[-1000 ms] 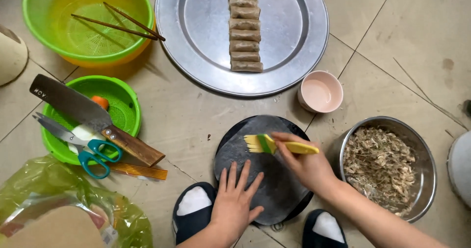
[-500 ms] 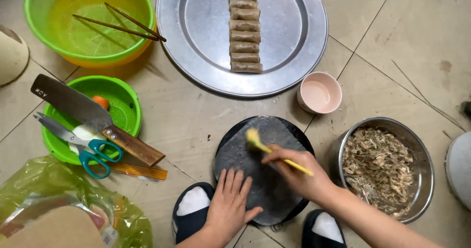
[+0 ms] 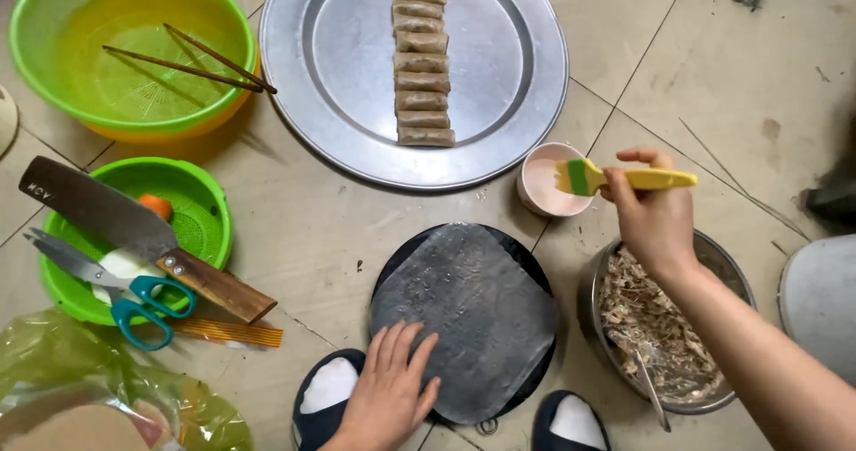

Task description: Preparing and rolling spring rolls by hand on the floor using a brush and spoon.

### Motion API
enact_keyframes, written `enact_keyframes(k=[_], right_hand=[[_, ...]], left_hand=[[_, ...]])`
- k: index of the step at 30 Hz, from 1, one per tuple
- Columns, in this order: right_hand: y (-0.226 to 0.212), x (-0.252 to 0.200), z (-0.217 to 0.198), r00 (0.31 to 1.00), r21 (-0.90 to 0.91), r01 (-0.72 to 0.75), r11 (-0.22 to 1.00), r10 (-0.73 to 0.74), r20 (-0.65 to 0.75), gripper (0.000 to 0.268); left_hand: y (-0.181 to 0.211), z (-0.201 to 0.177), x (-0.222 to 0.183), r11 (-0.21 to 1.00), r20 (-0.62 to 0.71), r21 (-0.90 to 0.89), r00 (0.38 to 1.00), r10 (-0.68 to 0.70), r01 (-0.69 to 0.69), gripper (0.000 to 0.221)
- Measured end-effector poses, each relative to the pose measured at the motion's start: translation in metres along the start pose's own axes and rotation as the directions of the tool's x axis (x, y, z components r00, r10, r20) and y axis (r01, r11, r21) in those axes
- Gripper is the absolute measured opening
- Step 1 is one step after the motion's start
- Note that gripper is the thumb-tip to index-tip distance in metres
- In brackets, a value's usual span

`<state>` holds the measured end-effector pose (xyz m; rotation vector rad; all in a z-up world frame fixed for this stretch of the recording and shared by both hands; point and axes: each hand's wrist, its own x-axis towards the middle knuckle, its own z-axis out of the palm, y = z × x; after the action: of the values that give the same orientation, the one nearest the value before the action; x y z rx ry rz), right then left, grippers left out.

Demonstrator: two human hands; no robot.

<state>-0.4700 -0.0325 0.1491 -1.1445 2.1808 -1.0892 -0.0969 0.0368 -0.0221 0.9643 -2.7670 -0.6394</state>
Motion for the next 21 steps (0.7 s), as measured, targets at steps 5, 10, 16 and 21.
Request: enact_keyframes(k=[5, 10, 16, 21], right_hand=[[0.011, 0.038, 0.009, 0.978, -0.166, -0.177, 0.97, 0.191, 0.077, 0.026], [-0.006, 0.028, -0.016, 0.998, -0.114, -0.049, 0.992, 0.044, -0.046, 0.014], [-0.019, 0.018, -0.03, 0.978, -0.038, -0.207, 0.978, 0.206, -0.037, 0.015], [-0.009, 0.021, -0.03, 0.98, -0.012, -0.192, 0.981, 0.191, -0.058, 0.015]], left_hand=[[0.003, -0.007, 0.0, 0.998, -0.04, -0.039, 0.998, -0.043, 0.041, 0.054], [0.003, -0.012, 0.001, 0.999, -0.157, -0.026, 0.987, -0.037, 0.033, 0.051], [0.003, -0.012, 0.0, 0.995, -0.08, -0.066, 0.994, -0.08, 0.075, 0.05], [0.006, -0.015, 0.001, 0.998, -0.165, -0.031, 0.984, -0.065, 0.061, 0.05]])
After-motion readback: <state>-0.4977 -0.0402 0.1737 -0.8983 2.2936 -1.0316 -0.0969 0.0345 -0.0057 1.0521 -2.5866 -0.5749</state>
